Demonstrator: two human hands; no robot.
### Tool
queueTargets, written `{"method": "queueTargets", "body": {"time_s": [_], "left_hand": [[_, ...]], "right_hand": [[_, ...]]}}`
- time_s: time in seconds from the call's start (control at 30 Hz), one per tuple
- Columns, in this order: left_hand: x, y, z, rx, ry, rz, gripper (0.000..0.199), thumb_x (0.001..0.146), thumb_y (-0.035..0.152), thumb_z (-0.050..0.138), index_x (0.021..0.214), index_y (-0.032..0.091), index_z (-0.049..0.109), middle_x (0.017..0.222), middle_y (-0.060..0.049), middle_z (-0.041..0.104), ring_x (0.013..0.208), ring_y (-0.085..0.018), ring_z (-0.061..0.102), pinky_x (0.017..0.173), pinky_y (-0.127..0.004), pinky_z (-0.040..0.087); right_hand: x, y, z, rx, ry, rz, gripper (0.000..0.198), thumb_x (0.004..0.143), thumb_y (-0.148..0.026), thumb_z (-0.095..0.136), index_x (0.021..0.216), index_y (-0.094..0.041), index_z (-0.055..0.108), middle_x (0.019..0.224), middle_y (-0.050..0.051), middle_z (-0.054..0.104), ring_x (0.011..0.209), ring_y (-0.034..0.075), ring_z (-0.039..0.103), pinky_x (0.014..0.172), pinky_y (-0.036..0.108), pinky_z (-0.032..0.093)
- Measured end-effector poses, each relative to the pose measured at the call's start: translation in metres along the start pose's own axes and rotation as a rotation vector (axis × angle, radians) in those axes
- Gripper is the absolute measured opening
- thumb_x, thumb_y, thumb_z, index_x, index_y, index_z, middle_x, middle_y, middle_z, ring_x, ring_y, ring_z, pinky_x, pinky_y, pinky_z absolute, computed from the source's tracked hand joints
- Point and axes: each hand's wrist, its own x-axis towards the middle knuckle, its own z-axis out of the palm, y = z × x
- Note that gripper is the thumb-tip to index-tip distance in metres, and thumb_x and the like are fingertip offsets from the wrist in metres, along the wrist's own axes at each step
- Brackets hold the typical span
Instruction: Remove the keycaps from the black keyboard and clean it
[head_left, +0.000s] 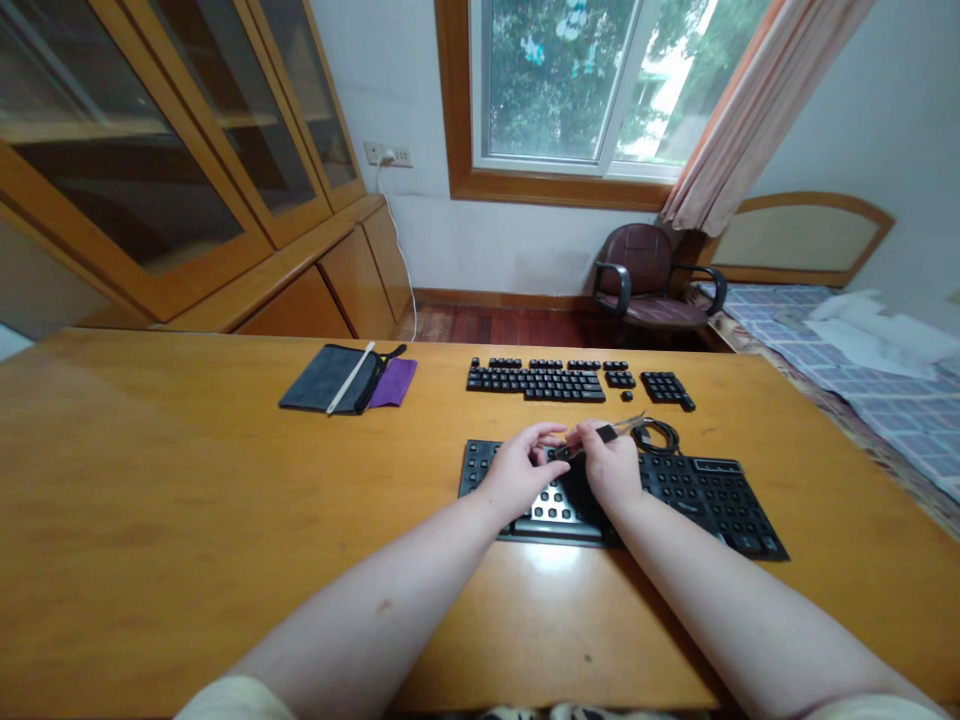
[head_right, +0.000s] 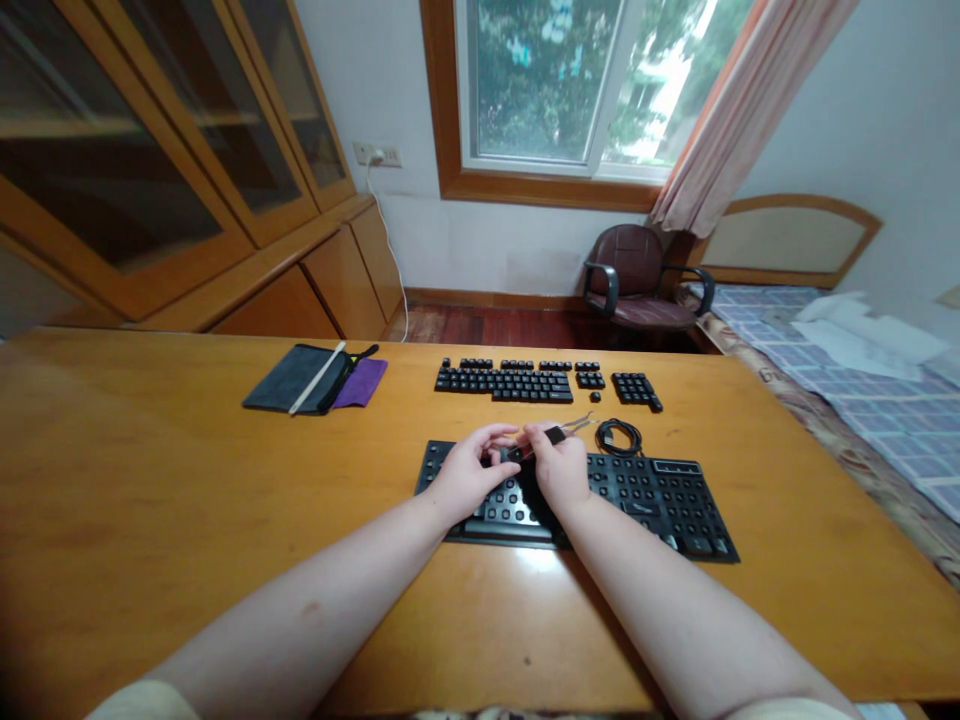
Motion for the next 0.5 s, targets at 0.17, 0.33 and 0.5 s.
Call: {"method": "queueTargets", "body": {"time_s": [0.17,0.33,0.5], "left_hand": [[-0.0016,0.0015,0.001,0.011,-0.015,0.024,0.049,0.061,0.011,0.073,0.108,0.02,0.063,0.087,-0.001,0.062,0.056,-0.007,0.042,0.062,-0.023,0.042],[-0.0043,0.0056,0.0012,-0.021,0.001,0.07,0.039,0.064,0.013,0.071,0.101,0.02,0.064,0.093,-0.002,0.065,0.063,-0.009,0.048,0.069,-0.025,0.045],[-0.006,0.0077,-0.0015,0.124,0.013,0.117,0.023,0.066,0.021,0.072,0.088,0.021,0.069,0.085,-0.001,0.067,0.069,-0.013,0.055,0.074,-0.028,0.047]], "right_hand": [[-0.0021,-0.0014,0.0004,-0.051,-0.046,-0.131,0.034,0.082,-0.041,0.056,0.059,-0.018,0.064,0.06,0.003,0.063,0.06,0.017,0.059,0.062,0.029,0.047],[-0.0025,-0.0025,0.0025,-0.06,-0.003,-0.082,0.034,0.084,-0.041,0.055,0.061,-0.018,0.063,0.059,0.003,0.062,0.059,0.016,0.058,0.06,0.029,0.047],[-0.0027,-0.007,0.0041,-0.067,0.01,-0.056,0.036,0.084,-0.043,0.054,0.06,-0.018,0.064,0.059,0.003,0.062,0.058,0.016,0.058,0.059,0.028,0.048]]}}
